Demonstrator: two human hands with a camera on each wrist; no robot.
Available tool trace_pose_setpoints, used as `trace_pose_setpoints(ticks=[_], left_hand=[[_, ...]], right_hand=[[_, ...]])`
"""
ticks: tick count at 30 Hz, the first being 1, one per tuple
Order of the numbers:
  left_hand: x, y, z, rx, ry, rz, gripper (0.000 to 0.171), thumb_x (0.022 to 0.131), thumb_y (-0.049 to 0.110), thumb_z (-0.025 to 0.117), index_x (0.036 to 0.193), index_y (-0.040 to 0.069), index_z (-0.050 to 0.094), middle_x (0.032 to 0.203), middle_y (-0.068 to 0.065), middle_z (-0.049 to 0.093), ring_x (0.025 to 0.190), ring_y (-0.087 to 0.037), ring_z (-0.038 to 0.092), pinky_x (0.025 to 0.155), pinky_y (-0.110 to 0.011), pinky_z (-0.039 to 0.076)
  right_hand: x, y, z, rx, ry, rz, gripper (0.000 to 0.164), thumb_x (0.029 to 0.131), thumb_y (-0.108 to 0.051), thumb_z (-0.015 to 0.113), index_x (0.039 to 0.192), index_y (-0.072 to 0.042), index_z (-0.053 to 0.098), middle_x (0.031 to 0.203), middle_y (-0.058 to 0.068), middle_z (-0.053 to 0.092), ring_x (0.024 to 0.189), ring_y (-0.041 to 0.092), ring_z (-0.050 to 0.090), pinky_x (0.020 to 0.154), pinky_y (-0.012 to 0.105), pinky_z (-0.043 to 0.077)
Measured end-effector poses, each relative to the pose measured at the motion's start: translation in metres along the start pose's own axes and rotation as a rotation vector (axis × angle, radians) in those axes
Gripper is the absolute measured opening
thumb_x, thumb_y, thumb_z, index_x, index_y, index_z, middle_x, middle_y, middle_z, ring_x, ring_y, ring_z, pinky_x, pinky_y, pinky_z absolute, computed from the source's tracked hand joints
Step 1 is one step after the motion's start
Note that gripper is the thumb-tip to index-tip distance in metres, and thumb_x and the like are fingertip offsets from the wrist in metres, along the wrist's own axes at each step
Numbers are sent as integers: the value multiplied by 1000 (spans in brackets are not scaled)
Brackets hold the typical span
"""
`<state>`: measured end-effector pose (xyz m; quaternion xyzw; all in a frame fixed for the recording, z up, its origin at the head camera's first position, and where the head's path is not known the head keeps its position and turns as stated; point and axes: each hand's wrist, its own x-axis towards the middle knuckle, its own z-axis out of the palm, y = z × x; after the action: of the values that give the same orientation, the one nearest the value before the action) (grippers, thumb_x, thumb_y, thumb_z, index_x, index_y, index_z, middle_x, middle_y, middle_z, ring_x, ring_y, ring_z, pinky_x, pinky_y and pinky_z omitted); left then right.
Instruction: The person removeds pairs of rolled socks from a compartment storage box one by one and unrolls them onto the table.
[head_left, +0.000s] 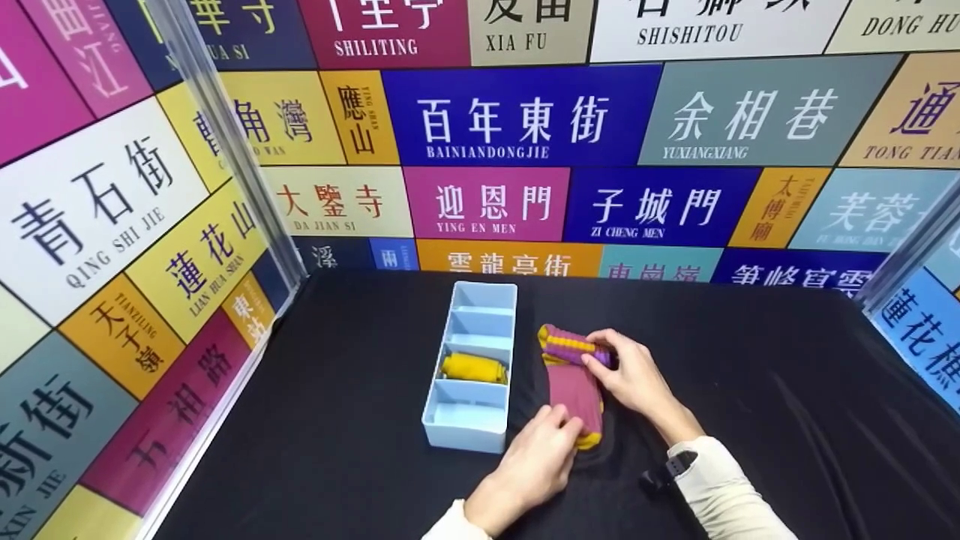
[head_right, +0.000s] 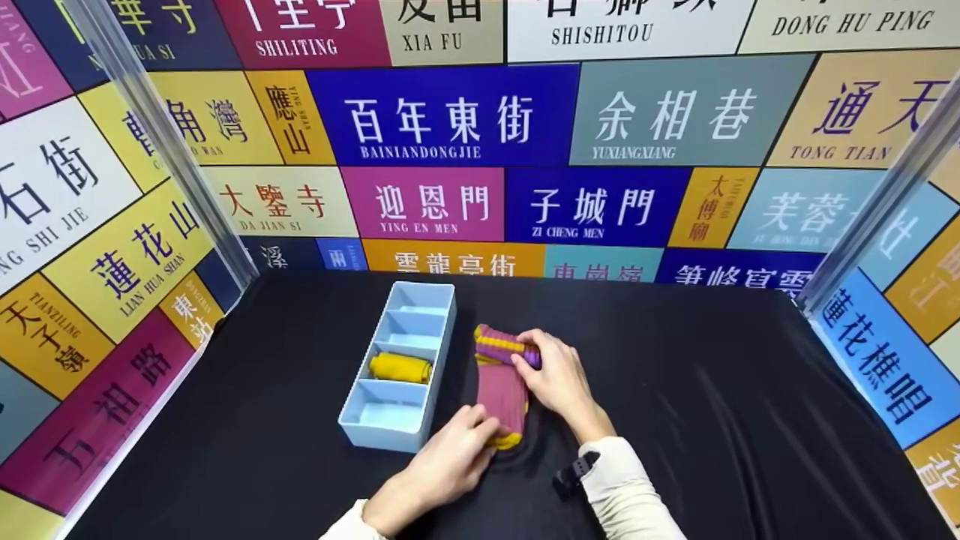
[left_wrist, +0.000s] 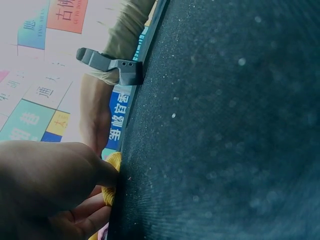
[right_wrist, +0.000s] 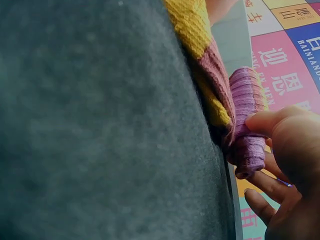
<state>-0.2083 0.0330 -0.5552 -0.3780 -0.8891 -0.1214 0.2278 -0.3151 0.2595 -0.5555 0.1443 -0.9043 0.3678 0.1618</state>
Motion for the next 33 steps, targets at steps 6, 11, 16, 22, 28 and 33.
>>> trace_pose_setpoints(ticks=[6,11,16,22,28,33], left_hand=[[0,0,0,-1,13,8,16,92,18,80,100,16,67,94,1,58,85,-18,58,76,-27,51],[0,0,1,9,2,7,15,93,19,79,99,16,66,94,1,58,84,-18,57,77,-27,50],[0,-1,1,4,-14,1,14,93,18,79,99,16,67,94,1,58,85,-18,57,78,-26,50],[-1,-2,1,-20,-22,-2,16,91,18,81,101,16,69,95,1,59,86,-18,58,79,-26,51],[-1,-2,1,-41,-29,-10,15,91,18,81,102,16,70,95,2,60,87,-17,58,80,-25,52],[-1,-2,1,-54,-26,-17,15,91,18,81,103,17,73,96,3,61,88,-17,59,80,-24,53]], right_hand=[[3,2,0,-33,9,-17,37,89,-15,89,123,-5,77,123,15,72,114,35,67,106,55,52],[5,0,-3,-39,-30,3,43,90,-16,88,130,-6,74,121,13,75,108,31,71,103,52,57],[9,0,-5,-30,-48,14,36,95,-17,85,128,-12,71,121,10,80,109,28,76,101,53,58],[13,0,-6,-61,-78,-6,36,95,-20,84,129,-13,74,123,11,79,105,31,73,97,54,58],[17,-1,-5,-118,-74,-15,39,92,-16,86,129,-11,76,124,12,72,112,32,68,101,54,56],[21,0,-4,-166,-65,8,38,95,-21,83,132,-14,74,119,9,76,105,30,69,94,52,56]])
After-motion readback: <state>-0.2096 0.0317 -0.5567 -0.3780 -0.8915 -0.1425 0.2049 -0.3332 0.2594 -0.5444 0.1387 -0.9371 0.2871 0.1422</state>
